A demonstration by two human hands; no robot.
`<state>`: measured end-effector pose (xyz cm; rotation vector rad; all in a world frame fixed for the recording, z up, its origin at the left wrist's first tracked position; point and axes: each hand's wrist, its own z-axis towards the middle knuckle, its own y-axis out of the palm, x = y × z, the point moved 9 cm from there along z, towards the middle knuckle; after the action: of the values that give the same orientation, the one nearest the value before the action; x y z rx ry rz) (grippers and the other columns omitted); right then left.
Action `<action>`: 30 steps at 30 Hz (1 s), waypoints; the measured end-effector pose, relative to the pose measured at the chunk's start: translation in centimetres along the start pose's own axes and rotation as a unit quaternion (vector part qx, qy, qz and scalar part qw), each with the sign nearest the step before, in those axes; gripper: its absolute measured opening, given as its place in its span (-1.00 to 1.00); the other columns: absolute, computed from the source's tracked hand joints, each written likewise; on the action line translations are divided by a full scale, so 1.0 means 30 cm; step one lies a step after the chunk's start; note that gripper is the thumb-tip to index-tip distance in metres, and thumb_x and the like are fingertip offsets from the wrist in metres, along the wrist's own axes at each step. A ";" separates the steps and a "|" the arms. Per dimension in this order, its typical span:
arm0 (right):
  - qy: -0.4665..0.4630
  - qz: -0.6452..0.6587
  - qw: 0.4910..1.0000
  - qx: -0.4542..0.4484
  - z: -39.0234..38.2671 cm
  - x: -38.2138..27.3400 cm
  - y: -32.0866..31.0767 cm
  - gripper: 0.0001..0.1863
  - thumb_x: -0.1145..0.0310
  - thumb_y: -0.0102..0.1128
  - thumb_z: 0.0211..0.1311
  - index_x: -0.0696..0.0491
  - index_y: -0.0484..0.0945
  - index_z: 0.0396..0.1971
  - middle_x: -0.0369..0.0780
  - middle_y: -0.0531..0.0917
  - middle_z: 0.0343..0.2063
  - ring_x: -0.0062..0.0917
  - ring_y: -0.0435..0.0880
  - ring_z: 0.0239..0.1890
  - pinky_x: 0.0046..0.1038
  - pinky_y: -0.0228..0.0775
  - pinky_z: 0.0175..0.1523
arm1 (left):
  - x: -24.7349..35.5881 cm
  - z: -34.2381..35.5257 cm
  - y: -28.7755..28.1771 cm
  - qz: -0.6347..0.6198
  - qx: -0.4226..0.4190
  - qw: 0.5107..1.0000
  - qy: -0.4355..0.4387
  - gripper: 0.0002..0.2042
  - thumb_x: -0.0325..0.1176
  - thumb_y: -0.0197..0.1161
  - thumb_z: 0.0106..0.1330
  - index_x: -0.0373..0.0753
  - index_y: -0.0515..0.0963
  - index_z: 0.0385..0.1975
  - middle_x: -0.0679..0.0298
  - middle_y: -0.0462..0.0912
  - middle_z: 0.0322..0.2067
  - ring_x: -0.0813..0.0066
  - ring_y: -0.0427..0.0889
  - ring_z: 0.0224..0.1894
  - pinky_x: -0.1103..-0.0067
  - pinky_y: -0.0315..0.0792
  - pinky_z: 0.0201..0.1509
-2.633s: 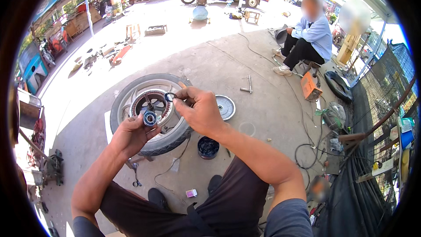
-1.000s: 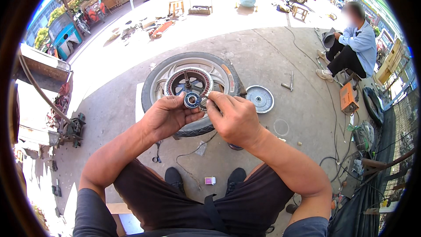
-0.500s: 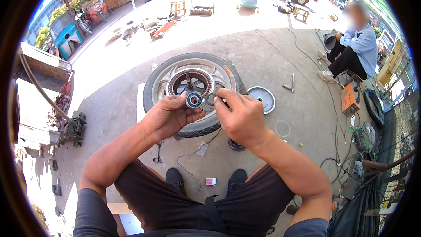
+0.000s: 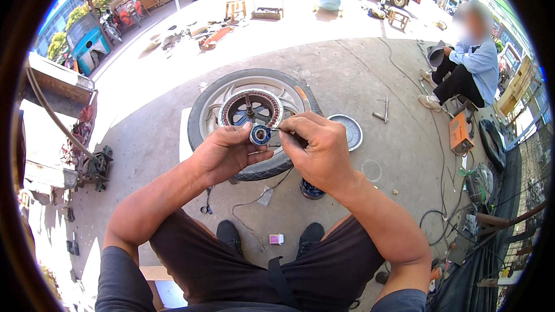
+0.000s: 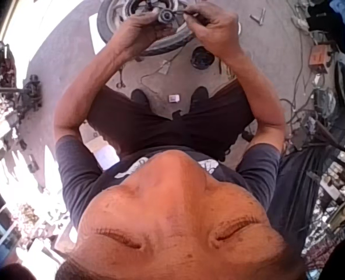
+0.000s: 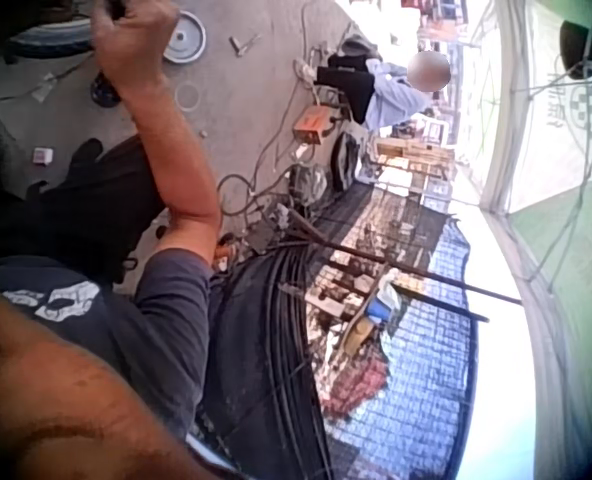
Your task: The person sits on the ground and applies grease to a wheel bearing using a small brush. They repeatedly dip the brush into a grease container and spread the grease around the bearing surfaces.
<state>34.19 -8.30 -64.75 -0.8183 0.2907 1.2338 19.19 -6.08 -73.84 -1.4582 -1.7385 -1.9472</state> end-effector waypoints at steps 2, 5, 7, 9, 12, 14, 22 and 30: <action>-0.029 -0.009 0.999 0.010 0.008 -0.017 -0.004 -0.88 0.66 0.30 0.02 0.21 0.66 -0.38 -0.15 0.70 -0.44 -0.42 0.69 -0.48 -0.49 0.47 -0.40 | -0.002 0.001 0.007 0.002 -0.001 1.000 -0.003 -0.74 -0.23 0.20 0.43 -0.30 0.53 -0.09 0.23 0.65 -0.18 0.36 0.61 -0.10 0.26 0.47 0.27; -0.066 -0.044 0.997 0.002 0.007 -0.037 0.001 -0.86 0.66 0.31 0.01 0.19 0.66 -0.38 -0.14 0.70 -0.41 -0.34 0.70 -0.47 -0.45 0.51 -0.38 | -0.006 0.003 0.010 0.000 0.001 1.000 -0.004 -0.74 -0.22 0.21 0.42 -0.30 0.53 -0.09 0.23 0.65 -0.17 0.37 0.61 -0.10 0.27 0.47 0.26; -0.093 -0.056 0.994 0.002 0.004 -0.047 0.004 -0.85 0.65 0.32 -0.01 0.18 0.66 -0.37 -0.15 0.69 -0.41 -0.31 0.71 -0.46 -0.43 0.52 -0.38 | -0.012 0.006 0.001 -0.005 0.003 1.000 -0.001 -0.74 -0.22 0.21 0.42 -0.30 0.54 -0.09 0.23 0.65 -0.17 0.37 0.61 -0.09 0.28 0.47 0.27; -0.106 -0.071 0.992 -0.007 -0.002 -0.053 0.009 -0.84 0.64 0.33 -0.01 0.17 0.66 -0.36 -0.16 0.69 -0.40 -0.29 0.71 -0.44 -0.41 0.53 -0.38 | -0.015 0.008 -0.003 -0.008 0.004 1.000 0.001 -0.74 -0.22 0.21 0.42 -0.30 0.54 -0.09 0.23 0.65 -0.17 0.37 0.61 -0.09 0.29 0.47 0.27; -0.112 -0.091 0.989 -0.027 -0.012 -0.058 0.016 -0.81 0.62 0.34 -0.02 0.15 0.65 -0.34 -0.17 0.69 -0.39 -0.28 0.72 -0.43 -0.39 0.53 -0.39 | -0.015 0.009 -0.006 -0.008 0.006 1.000 0.005 -0.73 -0.22 0.20 0.43 -0.32 0.54 -0.09 0.22 0.65 -0.16 0.36 0.61 -0.08 0.30 0.46 0.28; -0.122 -0.100 0.987 -0.033 -0.018 -0.060 0.021 -0.79 0.62 0.33 -0.02 0.15 0.65 -0.32 -0.17 0.69 -0.38 -0.28 0.72 -0.43 -0.39 0.54 -0.40 | -0.014 0.011 -0.010 -0.006 0.006 1.000 0.008 -0.72 -0.22 0.19 0.43 -0.33 0.54 -0.09 0.21 0.65 -0.16 0.36 0.61 -0.07 0.31 0.47 0.28; -0.108 -0.092 0.989 -0.039 -0.031 -0.068 0.027 -0.82 0.61 0.32 -0.01 0.14 0.65 -0.33 -0.17 0.69 -0.36 -0.28 0.71 -0.43 -0.38 0.54 -0.39 | -0.008 0.007 -0.003 -0.008 -0.006 1.000 0.020 -0.71 -0.24 0.15 0.45 -0.37 0.53 -0.08 0.17 0.64 -0.14 0.34 0.61 -0.02 0.30 0.44 0.33; -0.070 -0.057 0.995 -0.031 -0.025 -0.072 0.023 -0.86 0.62 0.32 0.03 0.16 0.64 -0.36 -0.13 0.69 -0.40 -0.27 0.71 -0.43 -0.39 0.53 -0.38 | 0.002 0.012 0.000 -0.001 -0.003 1.000 0.026 -0.70 -0.25 0.15 0.45 -0.40 0.51 -0.04 0.14 0.63 -0.10 0.33 0.60 0.03 0.31 0.44 0.34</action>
<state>33.00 -10.29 -64.23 -0.7864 0.0915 1.1902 19.35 -5.76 -73.84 -1.3947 -1.7131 -1.9746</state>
